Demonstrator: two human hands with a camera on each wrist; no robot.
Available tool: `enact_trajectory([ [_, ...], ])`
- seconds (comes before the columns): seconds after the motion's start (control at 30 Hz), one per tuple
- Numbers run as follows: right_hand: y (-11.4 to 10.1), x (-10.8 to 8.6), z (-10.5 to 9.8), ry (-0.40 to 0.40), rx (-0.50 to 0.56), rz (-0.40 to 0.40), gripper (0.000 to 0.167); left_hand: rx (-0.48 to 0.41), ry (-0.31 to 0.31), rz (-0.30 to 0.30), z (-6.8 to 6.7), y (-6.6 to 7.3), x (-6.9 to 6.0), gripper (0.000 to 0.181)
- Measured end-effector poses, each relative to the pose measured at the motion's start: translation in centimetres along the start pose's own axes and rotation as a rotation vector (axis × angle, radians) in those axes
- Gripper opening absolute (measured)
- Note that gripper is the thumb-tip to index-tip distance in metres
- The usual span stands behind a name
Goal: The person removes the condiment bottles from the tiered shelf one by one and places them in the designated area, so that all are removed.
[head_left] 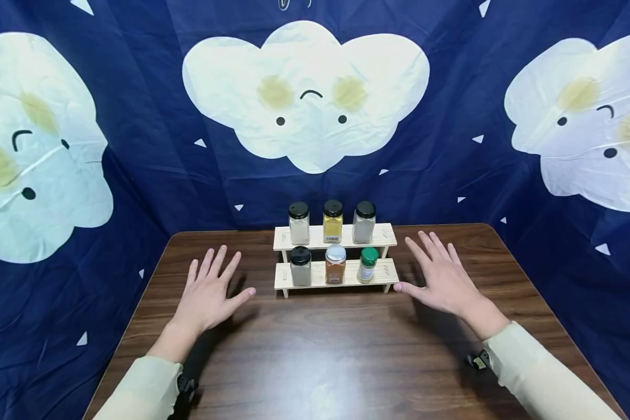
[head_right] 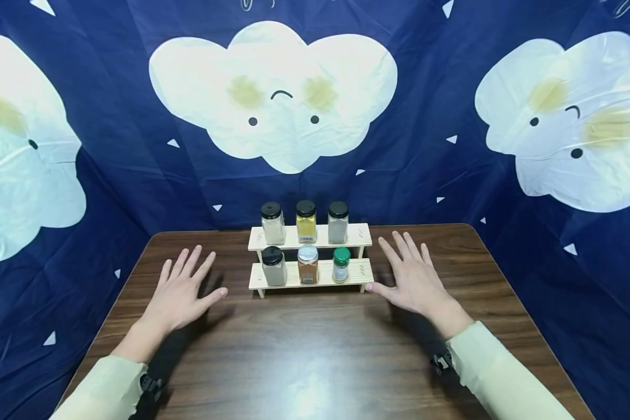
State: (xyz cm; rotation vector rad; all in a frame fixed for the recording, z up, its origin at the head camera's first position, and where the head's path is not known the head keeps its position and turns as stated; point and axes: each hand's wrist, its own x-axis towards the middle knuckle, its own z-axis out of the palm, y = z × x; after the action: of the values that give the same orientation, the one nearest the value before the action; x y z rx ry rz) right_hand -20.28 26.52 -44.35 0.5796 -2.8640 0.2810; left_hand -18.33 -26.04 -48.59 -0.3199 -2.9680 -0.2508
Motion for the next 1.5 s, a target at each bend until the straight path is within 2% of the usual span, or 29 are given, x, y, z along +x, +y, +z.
enact_trajectory([
  [0.23,-0.5,1.5,-2.0,0.035,0.065,-0.023,0.104,-0.033,0.055,-0.013,-0.7,0.6,0.4,0.097],
  [0.5,-0.6,3.7,-3.9,0.025,0.11,-0.044,0.1,-0.13,0.025,-0.078,-1.4,1.0,0.6,0.096],
  [0.7,-0.8,5.1,-4.5,-0.037,0.204,-0.021,0.103,-0.293,0.01,-0.103,-1.3,1.4,0.9,0.085],
  [0.93,-1.5,6.9,-4.2,-0.004,0.301,-0.06,0.097,-0.5,0.002,-0.156,-0.4,2.2,0.8,0.072],
  [1.17,-2.3,8.4,-3.5,-0.007,0.381,-0.031,0.094,-0.685,-0.03,-0.205,0.8,3.3,0.6,0.069],
  [1.37,-2.7,9.5,-3.1,-0.041,0.487,-0.017,0.096,-0.799,-0.09,-0.26,1.5,4.0,0.9,0.071],
  [1.5,-2.8,10.3,-2.9,-0.064,0.567,-0.008,0.092,-0.844,-0.106,-0.302,1.8,4.3,1.4,0.067],
])
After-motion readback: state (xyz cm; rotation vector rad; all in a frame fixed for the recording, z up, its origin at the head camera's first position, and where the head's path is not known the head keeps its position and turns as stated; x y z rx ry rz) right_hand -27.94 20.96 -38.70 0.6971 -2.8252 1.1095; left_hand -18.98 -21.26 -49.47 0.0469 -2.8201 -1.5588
